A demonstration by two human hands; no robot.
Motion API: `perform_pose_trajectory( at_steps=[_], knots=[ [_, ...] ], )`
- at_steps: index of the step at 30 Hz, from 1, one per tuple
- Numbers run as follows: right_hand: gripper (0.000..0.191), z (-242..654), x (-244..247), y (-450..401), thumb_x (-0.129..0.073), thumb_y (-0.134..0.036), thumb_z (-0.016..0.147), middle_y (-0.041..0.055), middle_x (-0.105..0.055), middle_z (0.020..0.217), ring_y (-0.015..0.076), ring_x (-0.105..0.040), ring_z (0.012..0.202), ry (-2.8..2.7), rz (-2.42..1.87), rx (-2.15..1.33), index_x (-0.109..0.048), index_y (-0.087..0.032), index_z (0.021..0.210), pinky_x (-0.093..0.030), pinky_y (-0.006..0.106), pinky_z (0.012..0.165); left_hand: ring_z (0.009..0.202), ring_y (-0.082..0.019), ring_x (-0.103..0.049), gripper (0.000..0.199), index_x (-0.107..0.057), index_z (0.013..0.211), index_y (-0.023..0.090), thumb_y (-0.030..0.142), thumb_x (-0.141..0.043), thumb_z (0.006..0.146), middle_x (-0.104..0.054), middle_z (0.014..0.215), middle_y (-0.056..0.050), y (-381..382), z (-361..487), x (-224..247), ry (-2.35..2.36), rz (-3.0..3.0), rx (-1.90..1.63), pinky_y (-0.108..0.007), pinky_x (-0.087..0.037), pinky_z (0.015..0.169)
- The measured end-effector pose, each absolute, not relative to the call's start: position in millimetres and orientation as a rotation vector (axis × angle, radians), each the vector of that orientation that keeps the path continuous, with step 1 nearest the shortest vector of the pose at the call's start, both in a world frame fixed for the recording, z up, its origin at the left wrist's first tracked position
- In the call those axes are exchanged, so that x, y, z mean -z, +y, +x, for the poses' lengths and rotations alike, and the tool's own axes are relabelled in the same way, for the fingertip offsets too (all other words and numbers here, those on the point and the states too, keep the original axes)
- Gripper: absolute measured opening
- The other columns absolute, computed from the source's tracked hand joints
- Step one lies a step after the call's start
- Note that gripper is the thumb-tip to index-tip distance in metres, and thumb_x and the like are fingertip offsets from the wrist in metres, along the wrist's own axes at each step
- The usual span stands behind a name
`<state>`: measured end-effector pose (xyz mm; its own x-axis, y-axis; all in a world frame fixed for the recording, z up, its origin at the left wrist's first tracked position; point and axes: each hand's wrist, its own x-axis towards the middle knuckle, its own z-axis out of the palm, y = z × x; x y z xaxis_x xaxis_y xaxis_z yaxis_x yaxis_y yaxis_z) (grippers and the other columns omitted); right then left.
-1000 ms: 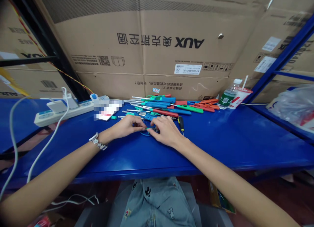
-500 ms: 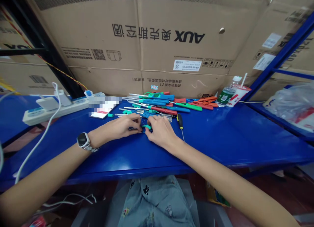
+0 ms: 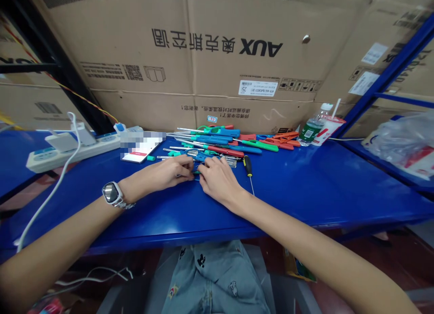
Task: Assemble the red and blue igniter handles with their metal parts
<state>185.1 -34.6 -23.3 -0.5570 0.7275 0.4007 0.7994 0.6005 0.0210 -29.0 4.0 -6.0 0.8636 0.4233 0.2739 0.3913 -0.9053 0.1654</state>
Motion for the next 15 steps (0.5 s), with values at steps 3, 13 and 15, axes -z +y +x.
perform_pose_trajectory(
  at_steps=[3,13,15],
  knots=[
    [0.016,185.5,25.1,-34.9,-0.056,-0.020,0.097,0.0092,-0.068,0.096,0.0245,-0.058,0.092,-2.456,-1.242,0.270,-0.072,-0.016,0.098,-0.034,0.038,0.082,0.082,-0.017,-0.058,0.029,-0.077,0.084,0.017,0.015,-0.053,0.099,-0.059,0.092,-0.006,3.3,-28.5,5.3,0.648,2.912,-0.471,-0.031,-0.048,0.077],
    [0.016,185.5,26.5,-31.4,-0.057,-0.025,0.097,0.0091,-0.069,0.101,0.0247,-0.057,0.093,-2.434,-1.208,0.372,-0.072,-0.018,0.095,-0.029,0.037,0.078,0.080,-0.016,-0.057,0.028,-0.076,0.083,0.016,0.015,-0.053,0.100,-0.059,0.091,-0.006,2.2,-29.0,4.5,0.652,2.901,-0.453,-0.030,-0.047,0.077],
    [0.017,185.7,28.0,-30.2,-0.057,-0.025,0.097,0.0085,-0.070,0.099,0.0243,-0.057,0.092,-2.419,-1.207,0.359,-0.072,-0.018,0.095,-0.029,0.037,0.078,0.080,-0.016,-0.057,0.027,-0.076,0.083,0.016,0.015,-0.054,0.099,-0.059,0.091,-0.006,2.8,-29.6,4.9,0.639,2.903,-0.454,-0.030,-0.047,0.076]
  ],
)
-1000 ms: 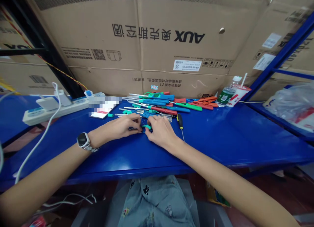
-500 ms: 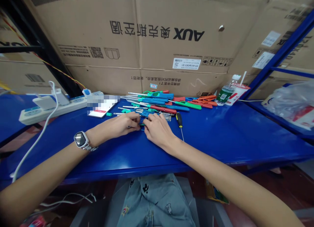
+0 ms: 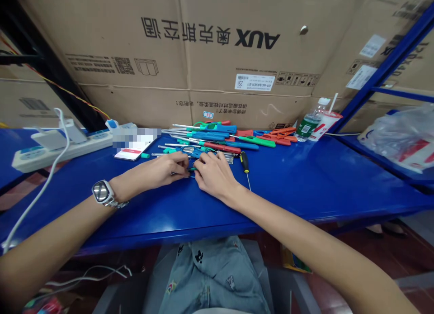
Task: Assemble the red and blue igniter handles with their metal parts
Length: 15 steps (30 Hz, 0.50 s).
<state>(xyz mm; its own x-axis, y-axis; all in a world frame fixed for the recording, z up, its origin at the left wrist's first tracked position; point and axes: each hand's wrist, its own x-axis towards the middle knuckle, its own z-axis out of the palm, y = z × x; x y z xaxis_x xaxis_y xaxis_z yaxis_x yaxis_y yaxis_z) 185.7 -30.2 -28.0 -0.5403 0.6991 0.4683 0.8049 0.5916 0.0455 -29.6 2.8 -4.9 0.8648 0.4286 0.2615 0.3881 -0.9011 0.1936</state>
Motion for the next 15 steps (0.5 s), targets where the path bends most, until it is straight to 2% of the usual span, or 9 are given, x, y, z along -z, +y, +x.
perform_pose_trajectory(
  at_steps=[15],
  knots=[
    [0.021,184.7,30.5,-33.4,-0.051,-0.021,0.100,0.0087,-0.065,0.096,0.0240,-0.055,0.091,-2.395,-1.232,0.294,-0.072,-0.017,0.098,-0.033,0.037,0.080,0.083,-0.016,-0.059,0.027,-0.076,0.085,0.017,0.014,-0.053,0.098,-0.061,0.093,-0.006,6.0,-30.2,6.7,0.651,2.917,-0.432,-0.029,-0.049,0.078]
  ],
)
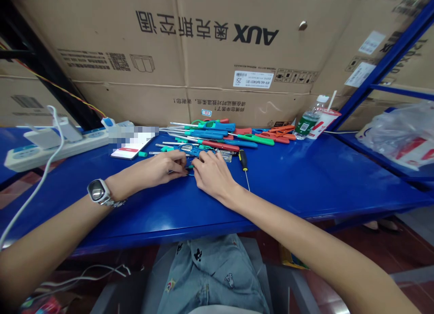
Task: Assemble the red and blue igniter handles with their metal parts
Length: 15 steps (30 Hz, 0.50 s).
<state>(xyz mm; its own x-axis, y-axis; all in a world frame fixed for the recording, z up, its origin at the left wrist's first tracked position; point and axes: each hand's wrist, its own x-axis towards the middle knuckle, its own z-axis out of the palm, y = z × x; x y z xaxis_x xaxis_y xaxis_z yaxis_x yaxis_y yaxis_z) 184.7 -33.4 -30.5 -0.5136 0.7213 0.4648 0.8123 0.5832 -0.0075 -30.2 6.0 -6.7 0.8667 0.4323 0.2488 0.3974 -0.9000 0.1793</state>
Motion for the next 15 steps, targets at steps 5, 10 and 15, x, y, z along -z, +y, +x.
perform_pose_trajectory(
  at_steps=[5,10,15],
  knots=[
    [0.018,184.8,28.8,-31.1,-0.053,-0.022,0.100,0.0091,-0.066,0.099,0.0241,-0.056,0.092,-2.420,-1.227,0.299,-0.071,-0.017,0.097,-0.033,0.038,0.080,0.083,-0.017,-0.058,0.028,-0.076,0.084,0.017,0.016,-0.052,0.099,-0.060,0.090,-0.006,5.5,-30.2,7.1,0.635,2.908,-0.448,-0.030,-0.048,0.076],
    [0.013,184.6,26.9,-28.0,-0.059,-0.023,0.098,0.0086,-0.069,0.099,0.0240,-0.057,0.093,-2.406,-1.247,0.243,-0.070,-0.016,0.096,-0.035,0.037,0.080,0.084,-0.017,-0.058,0.028,-0.076,0.085,0.016,0.017,-0.053,0.100,-0.060,0.091,-0.006,4.8,-30.5,6.0,0.634,2.889,-0.435,-0.030,-0.048,0.077],
    [0.009,183.9,27.9,-27.8,-0.062,-0.021,0.097,0.0081,-0.070,0.100,0.0238,-0.057,0.094,-2.358,-1.278,0.157,-0.069,-0.016,0.097,-0.038,0.038,0.081,0.084,-0.017,-0.058,0.025,-0.076,0.086,0.016,0.016,-0.055,0.100,-0.060,0.092,-0.006,5.8,-31.3,7.9,0.636,2.882,-0.452,-0.030,-0.047,0.077]
  ],
)
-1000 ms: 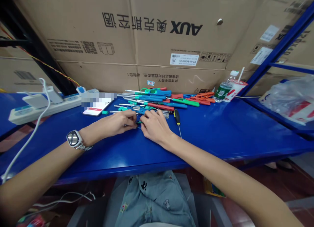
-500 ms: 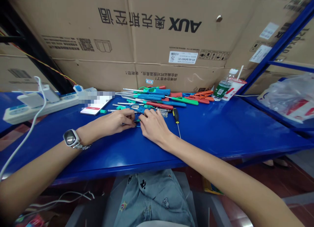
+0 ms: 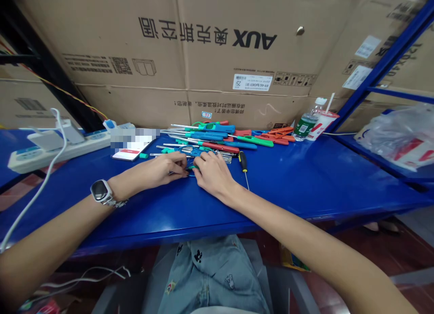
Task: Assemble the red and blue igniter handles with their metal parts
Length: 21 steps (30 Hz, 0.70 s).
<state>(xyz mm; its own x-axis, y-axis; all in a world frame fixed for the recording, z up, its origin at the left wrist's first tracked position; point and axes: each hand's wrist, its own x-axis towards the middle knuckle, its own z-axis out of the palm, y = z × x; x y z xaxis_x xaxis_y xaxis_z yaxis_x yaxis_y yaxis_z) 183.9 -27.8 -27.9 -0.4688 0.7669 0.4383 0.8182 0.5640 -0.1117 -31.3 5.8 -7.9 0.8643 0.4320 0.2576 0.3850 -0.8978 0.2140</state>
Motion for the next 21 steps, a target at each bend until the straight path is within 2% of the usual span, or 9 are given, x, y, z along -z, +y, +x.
perform_pose_trajectory(
  at_steps=[10,21],
  knots=[
    [0.007,182.4,27.7,-27.0,-0.061,-0.016,0.094,0.0079,-0.066,0.095,0.0222,-0.056,0.090,-2.304,-1.271,0.049,-0.068,-0.016,0.095,-0.043,0.036,0.080,0.085,-0.017,-0.059,0.028,-0.076,0.084,0.016,0.016,-0.053,0.100,-0.060,0.092,-0.006,6.8,-31.7,7.4,0.633,2.897,-0.440,-0.030,-0.049,0.076],
    [0.012,185.5,27.7,-23.1,-0.058,-0.020,0.096,0.0074,-0.064,0.094,0.0220,-0.054,0.088,-2.407,-1.242,0.151,-0.069,-0.017,0.092,-0.038,0.036,0.075,0.084,-0.018,-0.059,0.025,-0.077,0.088,0.015,0.016,-0.054,0.099,-0.061,0.092,-0.007,5.1,-31.0,5.7,0.677,2.852,-0.428,-0.031,-0.049,0.078]
  ],
)
